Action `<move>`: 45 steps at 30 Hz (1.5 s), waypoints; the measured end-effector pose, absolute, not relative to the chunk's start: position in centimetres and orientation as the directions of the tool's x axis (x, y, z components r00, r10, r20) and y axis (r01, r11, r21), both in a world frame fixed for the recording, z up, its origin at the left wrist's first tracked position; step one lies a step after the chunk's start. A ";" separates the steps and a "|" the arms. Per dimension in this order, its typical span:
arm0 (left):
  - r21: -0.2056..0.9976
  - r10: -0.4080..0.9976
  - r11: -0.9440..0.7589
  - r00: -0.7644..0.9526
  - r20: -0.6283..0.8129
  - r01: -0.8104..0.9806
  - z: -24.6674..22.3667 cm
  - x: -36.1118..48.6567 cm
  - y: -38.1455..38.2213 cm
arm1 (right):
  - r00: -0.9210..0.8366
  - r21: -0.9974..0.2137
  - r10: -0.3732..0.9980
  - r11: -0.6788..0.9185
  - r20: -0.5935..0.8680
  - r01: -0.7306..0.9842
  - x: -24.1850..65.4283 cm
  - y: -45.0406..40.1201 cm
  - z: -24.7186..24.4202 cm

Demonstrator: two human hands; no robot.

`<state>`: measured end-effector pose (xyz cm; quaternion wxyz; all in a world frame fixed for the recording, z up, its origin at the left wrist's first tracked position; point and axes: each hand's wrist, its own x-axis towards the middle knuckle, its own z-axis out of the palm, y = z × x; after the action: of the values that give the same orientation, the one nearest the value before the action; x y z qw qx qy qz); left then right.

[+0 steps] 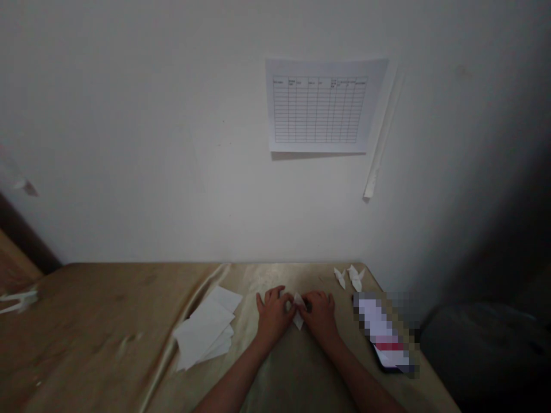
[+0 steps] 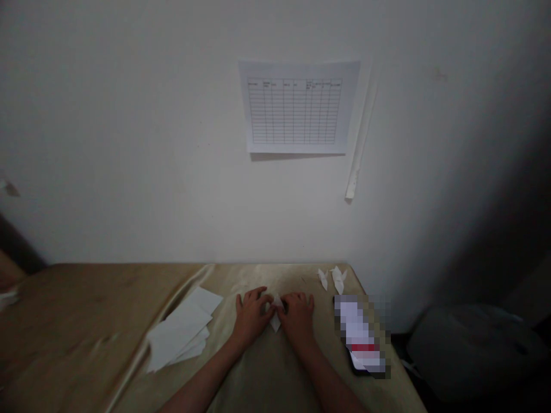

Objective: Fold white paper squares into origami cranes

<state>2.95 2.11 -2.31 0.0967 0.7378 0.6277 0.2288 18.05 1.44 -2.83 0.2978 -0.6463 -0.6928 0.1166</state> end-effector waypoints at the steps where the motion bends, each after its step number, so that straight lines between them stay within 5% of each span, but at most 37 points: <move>1: 0.426 0.971 -0.193 0.109 0.213 0.884 -2.3 2.9 2.1 | 0.014 -0.548 0.964 0.138 0.264 0.825 18.1 1.5 -2.9; 45: 0.430 0.978 -0.170 0.098 0.186 0.887 -1.9 3.0 2.0 | -0.005 -0.437 0.962 0.129 0.274 0.890 18.7 1.9 -3.5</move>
<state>2.96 2.01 -1.86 0.1047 0.7335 0.6355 0.2172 18.66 1.91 -3.45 0.2584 -0.6564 -0.7054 0.0690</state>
